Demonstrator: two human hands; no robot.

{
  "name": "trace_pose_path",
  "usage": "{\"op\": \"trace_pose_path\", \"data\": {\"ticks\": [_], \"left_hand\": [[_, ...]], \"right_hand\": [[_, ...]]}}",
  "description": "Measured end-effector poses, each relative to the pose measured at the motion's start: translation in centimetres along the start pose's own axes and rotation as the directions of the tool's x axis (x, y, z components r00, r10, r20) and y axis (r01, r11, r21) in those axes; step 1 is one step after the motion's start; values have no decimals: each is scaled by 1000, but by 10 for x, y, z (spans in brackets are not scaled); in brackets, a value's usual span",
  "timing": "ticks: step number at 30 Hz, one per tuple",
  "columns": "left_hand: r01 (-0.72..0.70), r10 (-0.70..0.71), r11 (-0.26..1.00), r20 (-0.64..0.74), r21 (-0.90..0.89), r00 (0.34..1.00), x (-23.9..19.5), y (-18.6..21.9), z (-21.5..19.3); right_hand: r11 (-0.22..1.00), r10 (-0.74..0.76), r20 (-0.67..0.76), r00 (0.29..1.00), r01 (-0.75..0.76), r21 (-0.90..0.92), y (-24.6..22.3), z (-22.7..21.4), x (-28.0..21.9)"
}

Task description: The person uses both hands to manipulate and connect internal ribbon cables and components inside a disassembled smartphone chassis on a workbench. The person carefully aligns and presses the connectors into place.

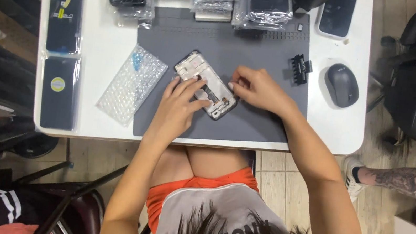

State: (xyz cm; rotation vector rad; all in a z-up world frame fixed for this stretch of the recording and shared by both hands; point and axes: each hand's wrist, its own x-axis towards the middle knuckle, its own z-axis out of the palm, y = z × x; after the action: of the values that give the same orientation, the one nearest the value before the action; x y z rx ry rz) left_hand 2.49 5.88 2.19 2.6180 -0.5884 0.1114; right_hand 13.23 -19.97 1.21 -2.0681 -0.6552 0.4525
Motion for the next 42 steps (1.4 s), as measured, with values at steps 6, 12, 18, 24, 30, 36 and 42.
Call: {"op": "trace_pose_path", "data": {"ticks": [6,12,18,24,30,36,42], "left_hand": [[159,-173,982,-146,-103,974,-38,-4,11],[116,-148,983,-247,-139,958,-45,5,34],[68,-104,986,-240,-154,965,-60,17,41],[-50,37,998,-268,-43,963,-57,7,44],[-122,121,992,-305,17,945,-50,-2,46],[-120,120,993,-304,18,945,-47,-3,44],[-104,112,994,-299,43,948,-47,-5,49]], "right_hand": [[994,95,-8,995,-95,59,-15,40,-25],[992,118,-57,991,-115,53,-45,65,-42],[969,165,-103,981,-180,-168,-29,73,-47],[943,184,-76,980,-197,-266,-52,70,-48],[908,194,-68,979,-205,-365,-66,71,-43],[818,148,27,989,-108,-565,-64,67,-31],[838,166,46,985,-116,-534,-54,65,-25]]}}
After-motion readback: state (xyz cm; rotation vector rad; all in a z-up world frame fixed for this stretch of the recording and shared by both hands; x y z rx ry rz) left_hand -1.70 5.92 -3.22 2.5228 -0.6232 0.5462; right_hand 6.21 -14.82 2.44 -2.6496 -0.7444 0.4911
